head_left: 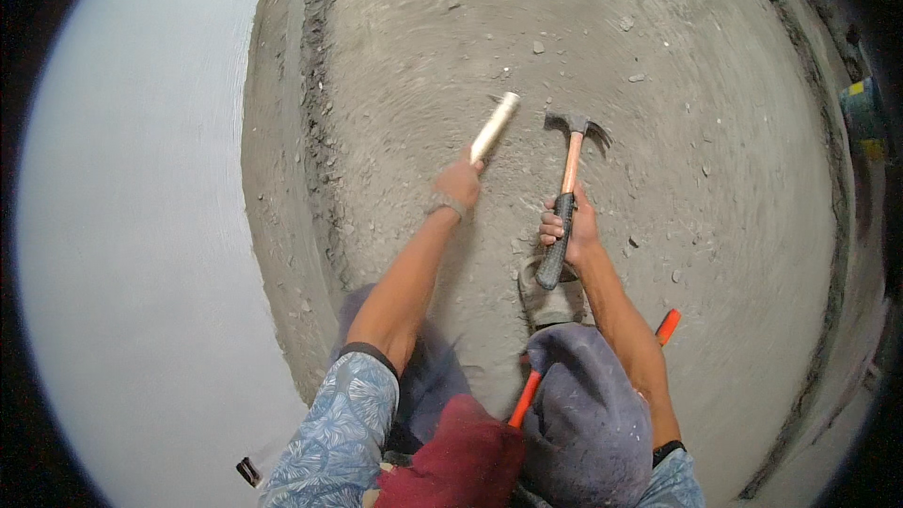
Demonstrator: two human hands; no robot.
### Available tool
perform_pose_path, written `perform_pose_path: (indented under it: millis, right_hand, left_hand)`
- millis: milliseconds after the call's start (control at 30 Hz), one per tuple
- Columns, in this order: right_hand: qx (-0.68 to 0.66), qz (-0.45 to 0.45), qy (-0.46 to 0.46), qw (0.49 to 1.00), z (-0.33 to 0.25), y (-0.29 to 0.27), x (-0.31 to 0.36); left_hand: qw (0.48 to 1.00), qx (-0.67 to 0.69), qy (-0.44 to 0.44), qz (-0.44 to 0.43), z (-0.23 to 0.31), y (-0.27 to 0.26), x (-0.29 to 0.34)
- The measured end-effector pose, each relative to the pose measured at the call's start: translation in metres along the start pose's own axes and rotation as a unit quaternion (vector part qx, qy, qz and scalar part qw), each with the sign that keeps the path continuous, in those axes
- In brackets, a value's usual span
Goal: The person sits on the floor and repeatedly strikes a white plastic conduit pipe with a hammer to break it into smaller pieces. Another person is visible in the background working with a bucket and shovel.
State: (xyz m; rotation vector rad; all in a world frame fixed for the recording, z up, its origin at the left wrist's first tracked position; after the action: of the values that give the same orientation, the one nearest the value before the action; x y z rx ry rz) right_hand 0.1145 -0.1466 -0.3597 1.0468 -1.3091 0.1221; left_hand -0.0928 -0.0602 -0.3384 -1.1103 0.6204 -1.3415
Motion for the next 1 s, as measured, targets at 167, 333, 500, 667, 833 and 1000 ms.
perform_pose_path:
  millis: [167, 333, 500, 667, 833, 1000]
  right_hand:
    - [0.129, 0.109, -0.078, 0.983, -0.003, -0.003, 0.002]
    - [0.271, 0.144, -0.296, 0.905, -0.046, 0.020, 0.021]
    - [0.164, 0.038, -0.458, 0.873, -0.089, 0.078, 0.044]
    - [0.230, 0.046, -0.431, 0.871, -0.076, 0.079, -0.012]
    - [0.353, 0.139, -0.169, 0.910, -0.058, 0.080, -0.036]
    - [0.294, 0.071, -0.374, 0.877, -0.089, 0.106, 0.010]
  left_hand:
    - [0.970, 0.134, -0.147, 0.142, -0.046, -0.005, -0.016]
    - [0.988, 0.103, -0.077, 0.080, 0.020, -0.009, -0.019]
    - [0.985, 0.147, -0.065, 0.068, 0.036, 0.010, -0.032]
    - [0.980, 0.170, -0.069, 0.077, 0.035, 0.020, -0.039]
    - [0.978, 0.173, -0.099, 0.066, 0.018, 0.015, -0.035]
    - [0.978, 0.181, -0.045, 0.096, 0.019, 0.005, -0.032]
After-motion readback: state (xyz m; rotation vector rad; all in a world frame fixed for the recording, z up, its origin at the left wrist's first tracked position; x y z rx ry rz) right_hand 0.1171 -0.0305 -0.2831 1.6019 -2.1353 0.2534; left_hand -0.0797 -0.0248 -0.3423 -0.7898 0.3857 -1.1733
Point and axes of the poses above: each hand's wrist, its own x-axis away from the middle knuckle, its own y-axis out of the palm, z = x × y, the point moved 6 cm from there along -x, towards the middle knuckle, and after that the axes turned 12 degrees about z, right-handed, at the moved point
